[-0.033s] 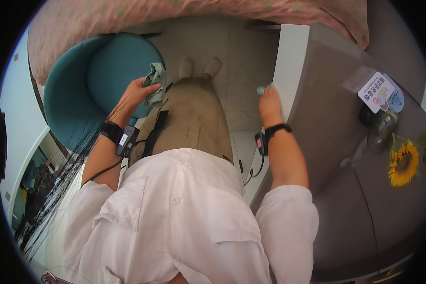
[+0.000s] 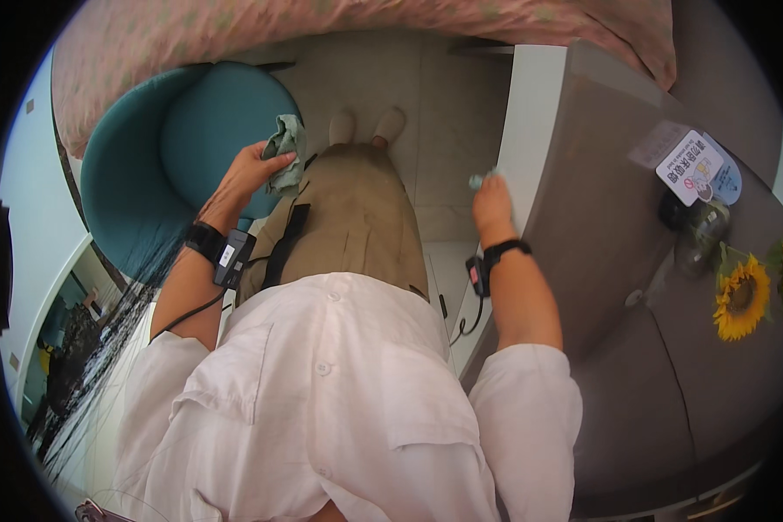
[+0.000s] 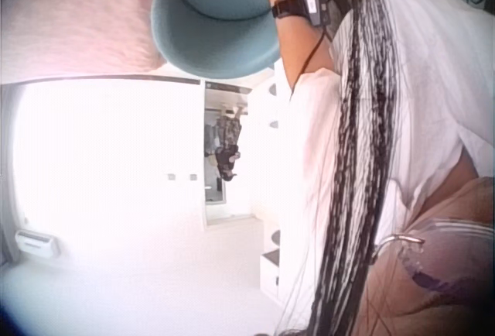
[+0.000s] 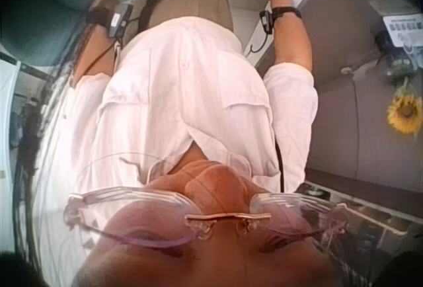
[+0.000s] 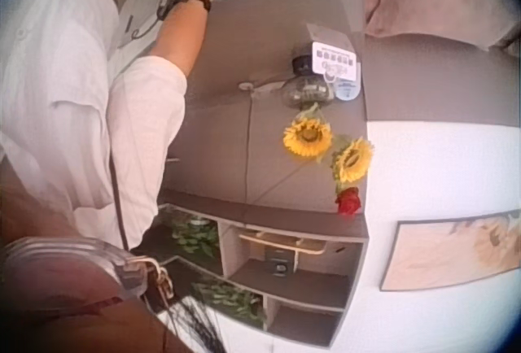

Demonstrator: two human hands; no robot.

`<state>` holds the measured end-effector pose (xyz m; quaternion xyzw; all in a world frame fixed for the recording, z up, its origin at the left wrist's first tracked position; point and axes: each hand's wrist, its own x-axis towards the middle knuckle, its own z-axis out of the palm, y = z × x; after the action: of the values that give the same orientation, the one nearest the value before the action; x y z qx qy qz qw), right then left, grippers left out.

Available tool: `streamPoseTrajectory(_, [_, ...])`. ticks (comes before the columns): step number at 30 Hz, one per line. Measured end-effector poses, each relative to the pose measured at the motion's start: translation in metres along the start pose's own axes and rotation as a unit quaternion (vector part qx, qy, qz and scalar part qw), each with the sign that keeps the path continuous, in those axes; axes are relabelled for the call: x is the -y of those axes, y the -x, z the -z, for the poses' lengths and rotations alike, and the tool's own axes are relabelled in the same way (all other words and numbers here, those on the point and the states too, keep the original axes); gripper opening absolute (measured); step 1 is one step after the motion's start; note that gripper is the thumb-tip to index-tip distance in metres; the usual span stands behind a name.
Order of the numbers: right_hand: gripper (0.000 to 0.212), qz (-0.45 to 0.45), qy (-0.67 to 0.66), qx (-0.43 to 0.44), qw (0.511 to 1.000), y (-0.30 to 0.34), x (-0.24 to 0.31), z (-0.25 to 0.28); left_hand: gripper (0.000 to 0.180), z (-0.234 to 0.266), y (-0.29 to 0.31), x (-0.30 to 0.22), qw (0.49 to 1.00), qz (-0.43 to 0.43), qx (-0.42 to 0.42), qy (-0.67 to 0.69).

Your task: The person arranges flowers in a vase, wipes a desk with a cloth, cleans a chair, moves a table and pillows on a window seat, and wipes a window sill.

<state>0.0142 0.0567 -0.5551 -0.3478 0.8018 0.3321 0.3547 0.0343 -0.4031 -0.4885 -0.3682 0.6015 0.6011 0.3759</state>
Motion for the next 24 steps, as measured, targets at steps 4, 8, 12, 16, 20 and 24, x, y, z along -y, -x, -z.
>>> streamPoseTrajectory(4, [0.029,0.079,-0.062,0.130,0.986,0.072,0.055,-0.056,0.029,-0.001,-0.006,-0.006,0.999,-0.021,0.017,0.024])
streamPoseTrajectory(8, [0.032,0.056,-0.256,0.343,0.902,0.079,0.062,-0.036,0.028,-0.001,-0.008,-0.023,0.998,-0.055,0.035,0.011])
streamPoseTrajectory(12, [0.037,-0.086,-0.726,0.125,0.671,0.072,-0.001,0.098,0.028,-0.005,-0.007,-0.050,0.995,-0.081,0.050,-0.019])
streamPoseTrajectory(16, [0.041,-0.055,-0.961,-0.051,0.265,0.072,-0.048,0.176,0.026,-0.035,0.003,-0.099,0.981,-0.126,0.143,0.042])
streamPoseTrajectory(20, [0.042,0.047,-0.983,-0.169,0.057,0.072,-0.091,0.204,0.024,-0.076,0.023,-0.157,0.947,-0.146,0.284,0.029])
streamPoseTrajectory(24, [0.041,0.074,-0.980,-0.185,0.023,0.068,-0.115,0.218,0.028,-0.127,0.035,-0.203,0.902,-0.189,0.388,-0.008])
